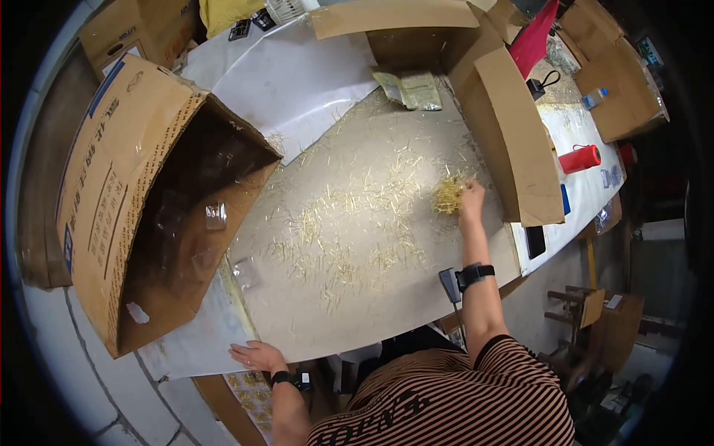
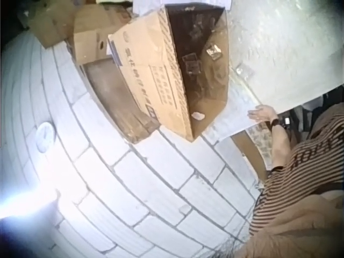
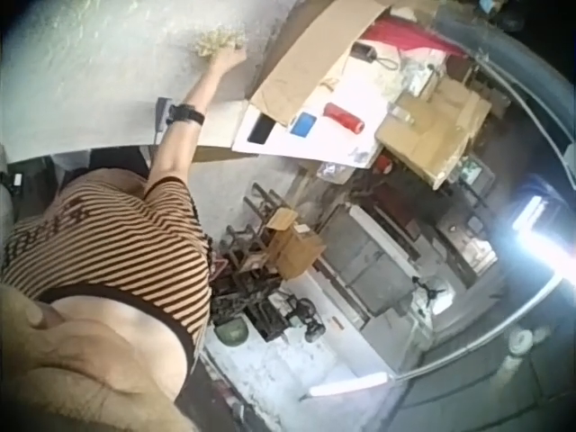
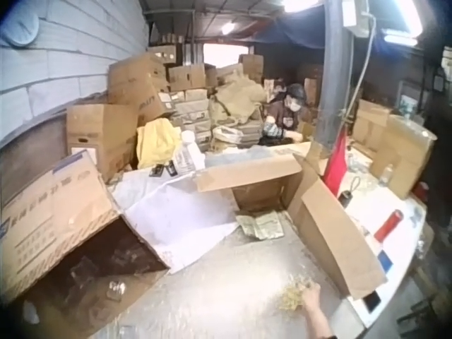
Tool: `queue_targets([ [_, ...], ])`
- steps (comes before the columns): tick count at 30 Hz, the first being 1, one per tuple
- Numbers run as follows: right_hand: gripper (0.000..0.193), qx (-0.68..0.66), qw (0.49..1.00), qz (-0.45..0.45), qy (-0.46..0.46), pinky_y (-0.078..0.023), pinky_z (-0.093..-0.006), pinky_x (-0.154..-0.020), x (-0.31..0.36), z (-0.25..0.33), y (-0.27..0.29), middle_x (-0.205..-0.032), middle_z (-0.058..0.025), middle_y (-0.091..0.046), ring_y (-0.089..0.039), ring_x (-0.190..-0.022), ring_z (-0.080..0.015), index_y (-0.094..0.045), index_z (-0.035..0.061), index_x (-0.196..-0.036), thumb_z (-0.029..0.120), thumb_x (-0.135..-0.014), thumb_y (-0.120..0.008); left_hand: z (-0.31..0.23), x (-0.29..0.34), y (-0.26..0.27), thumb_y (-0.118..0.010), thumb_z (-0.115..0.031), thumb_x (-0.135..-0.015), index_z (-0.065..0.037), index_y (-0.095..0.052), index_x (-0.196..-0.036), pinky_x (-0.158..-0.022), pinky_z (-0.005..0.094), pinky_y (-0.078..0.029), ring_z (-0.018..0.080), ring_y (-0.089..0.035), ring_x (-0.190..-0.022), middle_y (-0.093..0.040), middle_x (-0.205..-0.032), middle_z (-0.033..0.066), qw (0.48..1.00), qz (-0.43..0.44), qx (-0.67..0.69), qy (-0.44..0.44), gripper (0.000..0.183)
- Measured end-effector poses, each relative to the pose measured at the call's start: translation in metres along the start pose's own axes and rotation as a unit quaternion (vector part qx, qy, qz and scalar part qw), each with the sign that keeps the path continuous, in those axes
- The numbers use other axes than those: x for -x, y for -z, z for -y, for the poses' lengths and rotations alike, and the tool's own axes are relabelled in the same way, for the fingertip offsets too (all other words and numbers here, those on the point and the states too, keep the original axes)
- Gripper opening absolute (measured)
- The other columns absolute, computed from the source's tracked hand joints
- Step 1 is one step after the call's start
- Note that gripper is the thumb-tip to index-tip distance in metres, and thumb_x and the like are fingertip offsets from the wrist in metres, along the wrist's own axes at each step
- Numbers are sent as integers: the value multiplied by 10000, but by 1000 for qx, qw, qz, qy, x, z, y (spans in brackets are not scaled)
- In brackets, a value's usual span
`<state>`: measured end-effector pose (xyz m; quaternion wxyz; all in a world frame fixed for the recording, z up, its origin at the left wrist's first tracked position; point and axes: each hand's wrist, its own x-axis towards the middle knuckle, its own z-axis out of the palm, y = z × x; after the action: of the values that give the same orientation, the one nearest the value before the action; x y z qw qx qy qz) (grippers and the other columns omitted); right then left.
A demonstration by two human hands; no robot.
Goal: The person is manually sorting and packing small metal or plastic components into plastic containers and then placing those into larger boxes for shipment.
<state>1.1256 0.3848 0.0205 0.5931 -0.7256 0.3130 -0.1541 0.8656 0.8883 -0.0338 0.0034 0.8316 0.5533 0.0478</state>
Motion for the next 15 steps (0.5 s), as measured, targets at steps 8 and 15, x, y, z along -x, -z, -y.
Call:
queue_targets([
  [8,169,-35,996,21,-86,-396,-264,-444,12,23,3,-716,-39,-571,-507,-532,-119,-607,-33,-925,124,-878,-566,9,1,-1,-353,-257,-940,-32,-267,-1418,-1092,456,-197,296,-201,-1383,-230,-1495,139,1000,-16,-11,-7,535],
  [15,213,-111,982,69,-138,-413,-267,-434,27,42,-20,-786,-78,-578,-534,-569,-137,-581,-61,-996,117,-895,-523,3,1,0,-352,-250,-942,-31,-269,-1417,-1094,456,-194,299,-201,-1383,-240,-1491,139,1000,-11,-18,9,529],
])
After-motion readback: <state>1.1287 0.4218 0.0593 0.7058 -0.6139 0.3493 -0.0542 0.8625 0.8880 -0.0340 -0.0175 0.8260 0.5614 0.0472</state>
